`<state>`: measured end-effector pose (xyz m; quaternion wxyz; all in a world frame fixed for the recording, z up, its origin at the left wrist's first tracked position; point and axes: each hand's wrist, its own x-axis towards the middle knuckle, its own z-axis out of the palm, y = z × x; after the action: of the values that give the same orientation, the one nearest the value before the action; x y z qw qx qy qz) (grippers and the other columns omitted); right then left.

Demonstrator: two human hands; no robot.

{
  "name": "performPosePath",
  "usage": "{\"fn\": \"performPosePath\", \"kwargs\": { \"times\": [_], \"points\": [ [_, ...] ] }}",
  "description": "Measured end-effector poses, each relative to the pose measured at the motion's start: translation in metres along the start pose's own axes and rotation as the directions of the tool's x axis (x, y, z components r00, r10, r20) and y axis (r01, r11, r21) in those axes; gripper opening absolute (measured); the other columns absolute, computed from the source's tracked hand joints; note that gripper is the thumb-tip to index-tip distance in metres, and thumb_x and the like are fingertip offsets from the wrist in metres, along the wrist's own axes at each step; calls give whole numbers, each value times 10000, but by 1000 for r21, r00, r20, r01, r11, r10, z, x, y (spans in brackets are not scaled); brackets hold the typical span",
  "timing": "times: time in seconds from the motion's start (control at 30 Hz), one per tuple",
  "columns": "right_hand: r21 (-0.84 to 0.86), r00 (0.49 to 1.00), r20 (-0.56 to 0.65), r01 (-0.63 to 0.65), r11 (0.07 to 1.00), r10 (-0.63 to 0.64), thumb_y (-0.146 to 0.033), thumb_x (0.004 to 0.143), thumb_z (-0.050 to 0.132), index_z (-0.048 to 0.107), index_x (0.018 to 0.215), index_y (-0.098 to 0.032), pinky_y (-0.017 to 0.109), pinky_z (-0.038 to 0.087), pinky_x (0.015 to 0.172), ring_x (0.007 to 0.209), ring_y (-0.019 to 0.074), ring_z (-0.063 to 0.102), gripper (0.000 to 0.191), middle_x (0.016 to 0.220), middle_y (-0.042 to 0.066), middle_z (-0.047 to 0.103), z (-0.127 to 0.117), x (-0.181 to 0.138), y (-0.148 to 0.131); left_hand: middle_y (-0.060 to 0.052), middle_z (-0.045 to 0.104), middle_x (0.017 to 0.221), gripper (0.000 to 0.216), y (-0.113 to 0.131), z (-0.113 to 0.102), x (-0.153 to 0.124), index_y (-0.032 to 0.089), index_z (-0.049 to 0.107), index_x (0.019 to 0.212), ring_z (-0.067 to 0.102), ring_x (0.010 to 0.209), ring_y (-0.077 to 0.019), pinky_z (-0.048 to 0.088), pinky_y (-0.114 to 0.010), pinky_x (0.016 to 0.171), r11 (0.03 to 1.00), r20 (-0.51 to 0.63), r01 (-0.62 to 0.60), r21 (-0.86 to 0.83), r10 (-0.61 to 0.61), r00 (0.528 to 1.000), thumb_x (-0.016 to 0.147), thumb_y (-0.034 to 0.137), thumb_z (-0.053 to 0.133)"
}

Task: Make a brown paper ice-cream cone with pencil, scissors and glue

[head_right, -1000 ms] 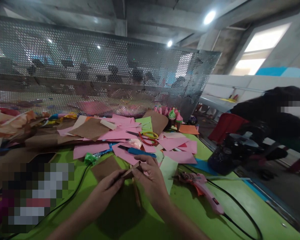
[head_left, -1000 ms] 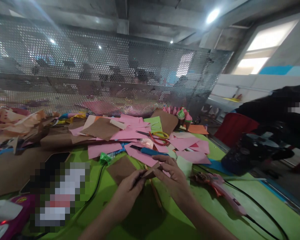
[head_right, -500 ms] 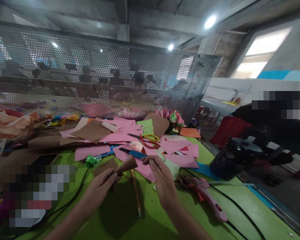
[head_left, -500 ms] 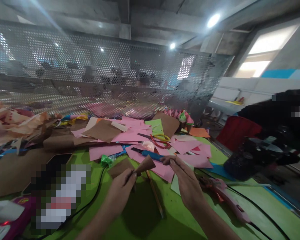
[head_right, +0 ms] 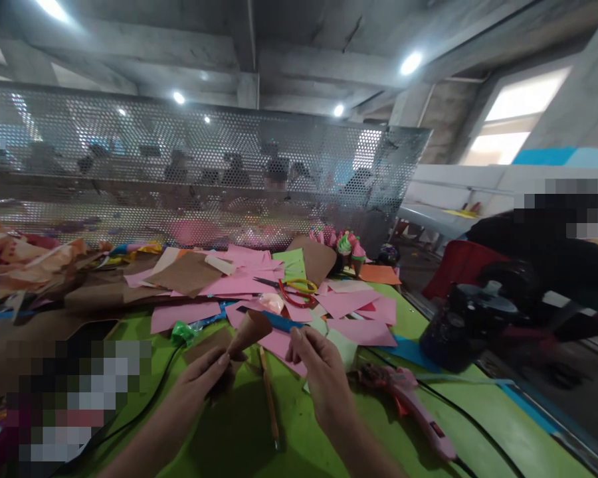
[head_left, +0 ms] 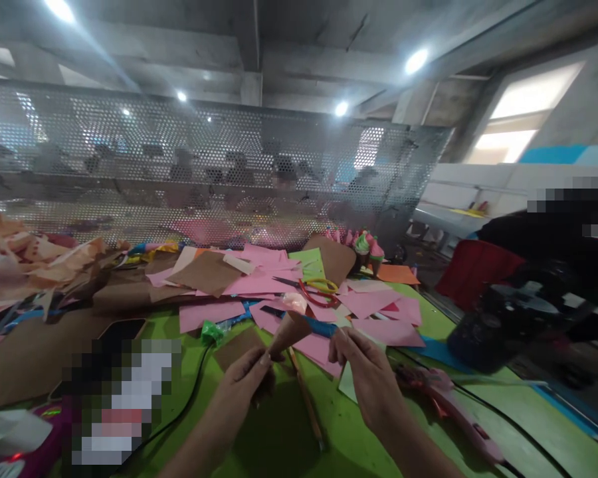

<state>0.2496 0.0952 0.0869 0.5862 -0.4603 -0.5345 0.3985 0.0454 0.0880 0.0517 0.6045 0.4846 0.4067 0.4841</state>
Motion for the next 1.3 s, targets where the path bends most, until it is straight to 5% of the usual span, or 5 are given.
{"fn": "performPosePath", "kwargs": {
  "times": [0.43, 0.67, 0.93, 1.1, 1.3],
  "points": [
    [273, 977, 84, -214, 938, 198, -374, 655, 851, 688, 700, -172, 255, 363, 610, 625, 122, 476, 263, 727, 14, 654, 1, 1, -7, 16, 572, 616, 530, -1, -5, 5, 147, 689, 884, 465, 605, -130, 312, -210, 546, 999, -97, 23, 28, -21, 995, 709, 647, 705],
    [319, 971, 66, -238, 918, 229, -514, 740, 753, 655, 657, -168, 264, 394, 588, 617, 142, 502, 368, 671, 32, 626, 0, 0, -5, 2, 585, 607, 550, 4, -3, 3, 141, 684, 874, 454, 577, -130, 287, -213, 523, 998, -65, 31, 47, -28, 997, 705, 665, 696],
    [183, 991, 72, -120, 976, 109, -299, 670, 833, 698, 1038, -262, 286, 446, 777, 910, 194, 581, 393, 981, 26, 682, 0, 2, -5, 21, 531, 592, 497, -9, -1, 8, 135, 669, 886, 420, 537, -123, 290, -221, 499, 994, 21, -3, 109, 1, 1000, 764, 616, 650],
    [-116, 963, 235, -110, 987, 135, -392, 756, 740, 726, 944, -227, 328, 448, 750, 843, 222, 597, 250, 886, 33, 697, 2, 2, -5, -20, 631, 756, 344, -4, 2, 3, 162, 702, 889, 560, 759, -195, 411, -264, 677, 966, 119, -115, 231, 89, 989, 854, 483, 584],
    [-328, 905, 425, 164, 930, -10, -346, 813, 685, 723, 750, -216, 324, 473, 736, 823, 233, 604, 150, 824, 39, 673, 6, -1, -9, -93, 670, 1140, 531, 5, 5, -10, 178, 685, 1124, 552, 1078, -267, 414, -335, 920, 986, 80, 30, 161, -43, 996, 853, 613, 546]
  ]
}}
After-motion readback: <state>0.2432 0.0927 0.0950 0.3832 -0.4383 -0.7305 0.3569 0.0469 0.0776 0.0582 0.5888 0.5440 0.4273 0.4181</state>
